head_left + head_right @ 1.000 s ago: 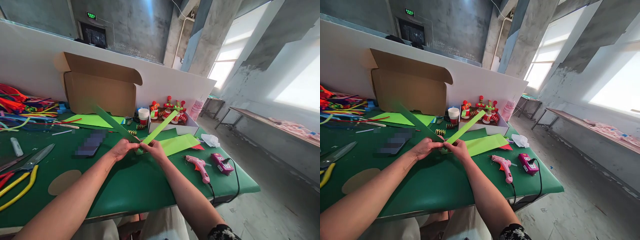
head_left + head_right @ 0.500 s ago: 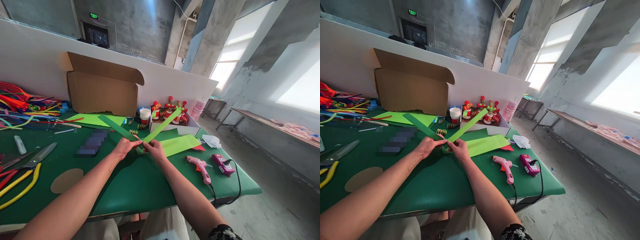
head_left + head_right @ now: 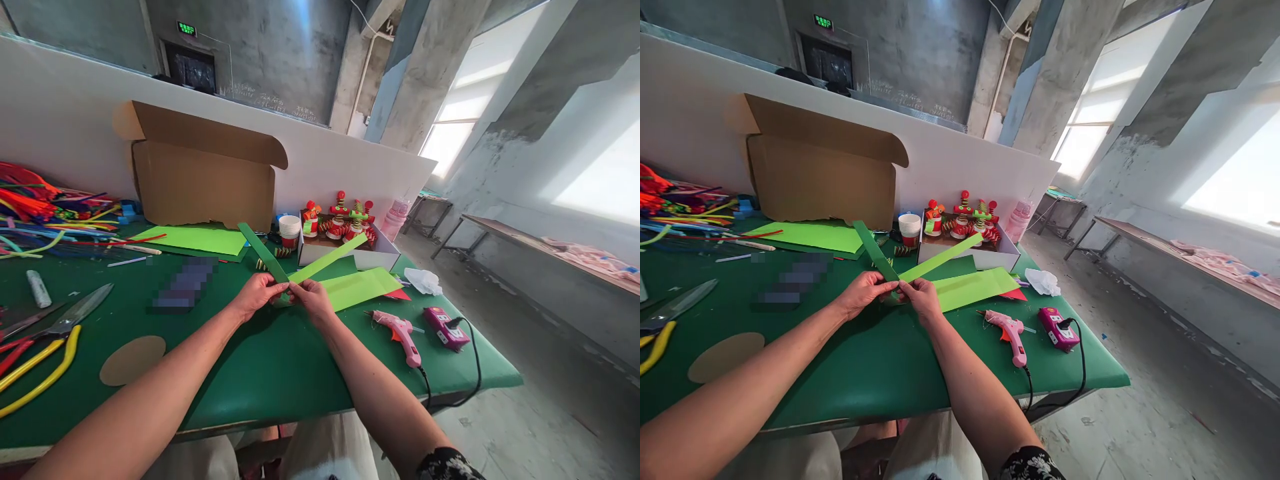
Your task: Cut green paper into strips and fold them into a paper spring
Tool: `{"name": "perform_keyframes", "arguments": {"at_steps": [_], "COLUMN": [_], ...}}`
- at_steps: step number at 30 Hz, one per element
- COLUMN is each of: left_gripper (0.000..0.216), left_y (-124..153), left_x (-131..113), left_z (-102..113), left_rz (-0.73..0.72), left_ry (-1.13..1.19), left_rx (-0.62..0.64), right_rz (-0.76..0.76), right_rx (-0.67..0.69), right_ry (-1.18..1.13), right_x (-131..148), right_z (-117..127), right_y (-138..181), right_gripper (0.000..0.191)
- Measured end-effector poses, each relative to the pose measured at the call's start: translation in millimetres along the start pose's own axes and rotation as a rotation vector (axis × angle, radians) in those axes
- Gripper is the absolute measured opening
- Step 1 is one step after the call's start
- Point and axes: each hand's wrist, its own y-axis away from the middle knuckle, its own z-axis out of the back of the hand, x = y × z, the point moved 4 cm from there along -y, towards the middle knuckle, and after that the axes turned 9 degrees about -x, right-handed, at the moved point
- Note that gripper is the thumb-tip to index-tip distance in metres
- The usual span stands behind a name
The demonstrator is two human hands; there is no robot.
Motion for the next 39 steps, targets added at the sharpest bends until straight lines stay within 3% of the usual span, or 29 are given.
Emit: {"name": "perform_keyframes", "arguments": {"at_steps": [14, 28, 39], "left_gripper": [0.039, 0.041, 0.052], "left_y": [-3, -4, -9], "left_x": [2, 7, 13], "left_z": [8, 5, 12], "left_rz": [0.017, 0.061, 0.091], "left_ry": [0.046, 0.133, 0.14], "left_rx": [-0.122, -0.122, -0.22], "right_rz": [0.042, 0.073, 0.078], "right_rx": [0.035, -0.083, -0.036], "right_ry": [0.088, 0.118, 0.139], "right_x": [2, -2, 0], "right_z": [-5, -1, -4], "right_y": [1, 0, 1], "right_gripper": [0.028, 0.032, 0.031]}}
